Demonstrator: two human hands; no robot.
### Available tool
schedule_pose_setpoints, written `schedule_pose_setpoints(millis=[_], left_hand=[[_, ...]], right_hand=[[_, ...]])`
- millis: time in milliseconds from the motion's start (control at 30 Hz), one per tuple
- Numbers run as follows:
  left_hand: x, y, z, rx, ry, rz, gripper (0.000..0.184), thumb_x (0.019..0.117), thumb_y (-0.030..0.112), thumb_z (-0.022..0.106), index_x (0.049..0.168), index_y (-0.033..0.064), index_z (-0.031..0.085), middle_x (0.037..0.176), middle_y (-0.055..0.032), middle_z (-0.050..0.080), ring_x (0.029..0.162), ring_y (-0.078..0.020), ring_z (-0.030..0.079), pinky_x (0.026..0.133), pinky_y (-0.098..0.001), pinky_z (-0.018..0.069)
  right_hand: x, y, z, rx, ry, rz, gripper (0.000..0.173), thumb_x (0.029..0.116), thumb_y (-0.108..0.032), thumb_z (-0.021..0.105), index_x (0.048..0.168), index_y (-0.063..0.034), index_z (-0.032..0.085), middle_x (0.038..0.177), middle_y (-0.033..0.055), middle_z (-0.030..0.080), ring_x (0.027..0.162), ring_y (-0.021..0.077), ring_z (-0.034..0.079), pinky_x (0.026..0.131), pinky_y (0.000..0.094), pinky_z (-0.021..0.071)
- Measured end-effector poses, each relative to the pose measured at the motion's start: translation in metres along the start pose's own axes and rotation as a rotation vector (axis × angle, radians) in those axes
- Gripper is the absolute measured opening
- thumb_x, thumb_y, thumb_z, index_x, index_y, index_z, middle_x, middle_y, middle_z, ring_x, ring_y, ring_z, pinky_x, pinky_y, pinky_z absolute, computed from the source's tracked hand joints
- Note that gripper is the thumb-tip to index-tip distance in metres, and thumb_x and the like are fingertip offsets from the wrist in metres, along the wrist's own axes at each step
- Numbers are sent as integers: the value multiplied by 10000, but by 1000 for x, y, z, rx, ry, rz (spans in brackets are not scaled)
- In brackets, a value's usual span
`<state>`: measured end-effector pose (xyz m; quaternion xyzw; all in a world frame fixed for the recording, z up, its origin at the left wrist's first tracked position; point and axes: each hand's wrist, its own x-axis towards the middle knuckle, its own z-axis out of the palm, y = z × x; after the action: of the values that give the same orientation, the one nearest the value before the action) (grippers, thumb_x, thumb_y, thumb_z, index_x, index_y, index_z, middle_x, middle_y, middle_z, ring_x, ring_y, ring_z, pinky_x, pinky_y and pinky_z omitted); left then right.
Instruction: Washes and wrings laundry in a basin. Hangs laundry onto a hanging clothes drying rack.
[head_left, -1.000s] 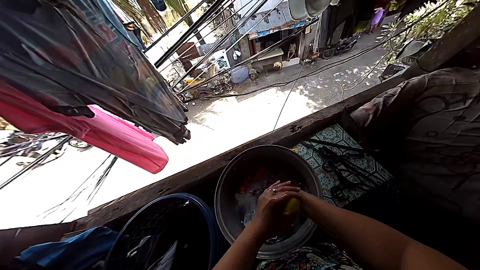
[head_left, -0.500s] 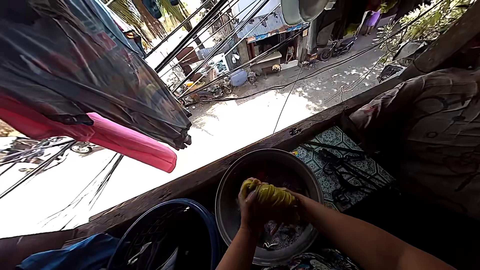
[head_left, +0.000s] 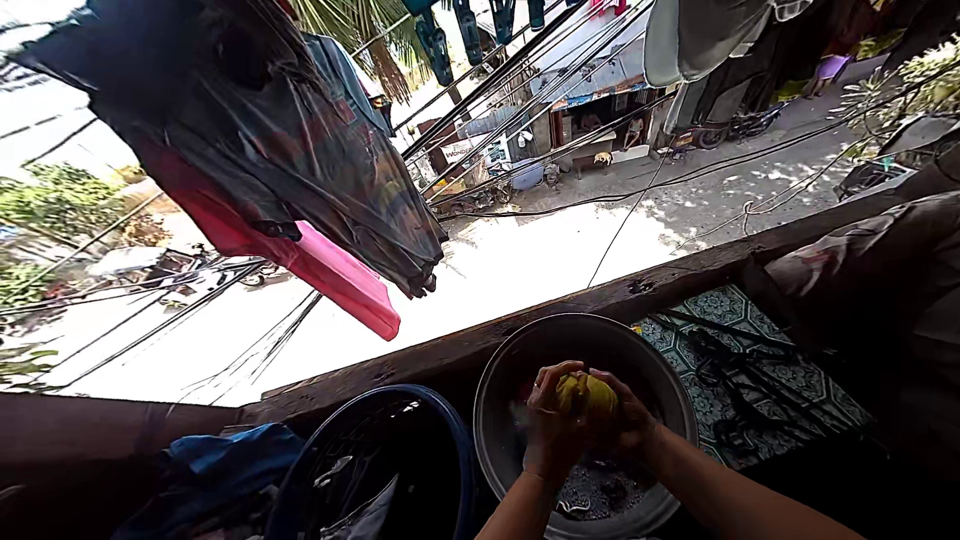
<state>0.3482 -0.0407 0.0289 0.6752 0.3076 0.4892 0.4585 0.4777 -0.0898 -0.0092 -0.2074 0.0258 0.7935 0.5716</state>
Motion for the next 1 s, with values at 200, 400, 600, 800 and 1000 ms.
schedule_pose_setpoints(millis=[200,400,600,800,1000], left_hand=[[-26,8,3,260,-318,276,162,830,152,740,984,163,788,1080,-18,754,1139,-169,677,1021,-388,537],[-40,14,7,405,-621,487,128,923,116,657,922,201,752,1059,43,764,1223,-172,650,1123,-408,471],[-42,11,15,551,-880,590,131,949,95,594,920,157,706,1002,-3,744,1147,-173,675,1088,-360,482],[-60,-8,23,608,-990,632,129,921,77,599,882,150,698,879,-32,711,942,-197,703,940,-376,540],[-71,-21,28,657,-1086,594,109,908,83,602,882,133,696,854,-54,703,896,-231,704,863,-415,552]], right_hand=[[-13,-15,8,-345,-155,180,212,973,-323,554,912,-184,703,876,-4,731,819,79,710,752,265,598],[-11,-28,8,-925,-18,253,300,1082,-147,362,953,-165,632,821,-96,669,799,-37,645,750,155,532],[9,-32,20,-1361,125,401,189,1031,-164,529,963,-62,673,790,-48,628,719,13,595,715,225,509],[22,-16,-3,-1646,249,585,267,970,-284,648,1037,-26,669,909,58,640,792,126,587,767,381,496],[31,-4,-20,-1783,251,738,402,1002,-363,609,1109,21,660,1031,144,653,899,205,598,825,458,476]])
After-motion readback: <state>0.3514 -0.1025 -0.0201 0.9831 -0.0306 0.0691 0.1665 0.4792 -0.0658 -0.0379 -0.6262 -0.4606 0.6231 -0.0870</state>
